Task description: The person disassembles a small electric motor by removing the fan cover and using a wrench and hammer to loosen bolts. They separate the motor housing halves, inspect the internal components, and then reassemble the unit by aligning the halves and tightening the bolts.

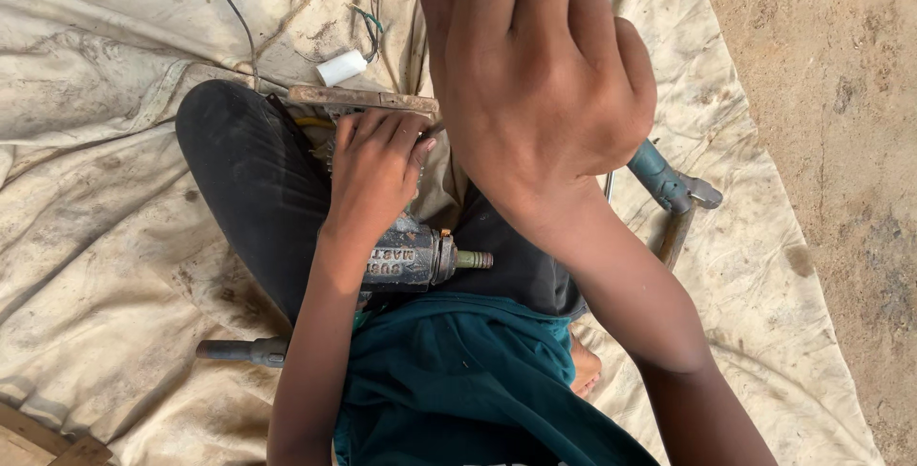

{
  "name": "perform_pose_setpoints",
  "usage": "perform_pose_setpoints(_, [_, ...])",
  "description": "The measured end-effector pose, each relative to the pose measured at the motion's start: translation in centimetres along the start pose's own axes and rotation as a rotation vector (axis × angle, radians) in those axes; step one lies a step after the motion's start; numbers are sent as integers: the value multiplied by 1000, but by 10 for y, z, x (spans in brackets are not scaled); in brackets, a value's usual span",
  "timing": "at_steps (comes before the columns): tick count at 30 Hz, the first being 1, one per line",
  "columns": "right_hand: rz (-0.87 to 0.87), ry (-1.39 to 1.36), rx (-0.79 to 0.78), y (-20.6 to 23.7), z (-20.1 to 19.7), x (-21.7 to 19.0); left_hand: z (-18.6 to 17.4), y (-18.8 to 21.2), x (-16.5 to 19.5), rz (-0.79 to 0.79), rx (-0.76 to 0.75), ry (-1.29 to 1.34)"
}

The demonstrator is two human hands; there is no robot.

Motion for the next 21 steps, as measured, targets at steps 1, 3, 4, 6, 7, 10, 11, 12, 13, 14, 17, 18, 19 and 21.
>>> perform_pose_setpoints(1, [-32,-75,37,-11,-1,3,0,-1,1,24,19,-6])
perform_pose_setpoints(3, [-127,-288,133,-23,0,9,0,-1,2,70,63,-19])
perform_pose_setpoints(4, [-197,-430,193,-23,0,8,3,-2,-1,-16,-3,65])
perform_pose_setpoints(6, [-236,-488,333,-11,2,-1,8,-1,-6,-200,-147,226])
perform_pose_setpoints(7, [-229,-554,368,-3,5,-4,5,0,-6,-207,-79,284])
perform_pose_setpoints(10, [-209,-819,413,12,18,-8,-3,4,-4,-206,27,350])
perform_pose_setpoints(11, [-207,-903,446,12,19,-9,-7,4,-3,-208,52,358])
perform_pose_setpoints(12, [-206,-1002,472,10,16,-13,-12,6,-1,-222,77,366])
perform_pose_setpoints(13, [-199,-1107,495,7,12,-17,-15,4,-2,-236,87,430])
perform_pose_setpoints(14, [-144,-1150,487,3,7,-22,-21,5,-1,-234,110,493])
perform_pose_setpoints(17, [-31,-1226,468,8,-3,-28,-37,-20,-11,-172,237,877])
perform_pose_setpoints(18, [-40,-1246,433,15,-2,-24,-47,-30,-16,-133,328,1034])
perform_pose_setpoints(19, [-48,-1271,389,27,1,-17,-57,-47,-22,-56,424,1046])
perform_pose_setpoints(21, [-57,-1284,467,56,16,0,-78,-85,-20,140,487,882])
Point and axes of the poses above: each hand's wrist, its own y-axis away from the middle knuckle, its own z-axis out of the palm, x = y × z, the point moved 3 cm from there along -y, towards the middle knuckle, and after that the axes turned 1 degree about -y, right-handed, at the moved point
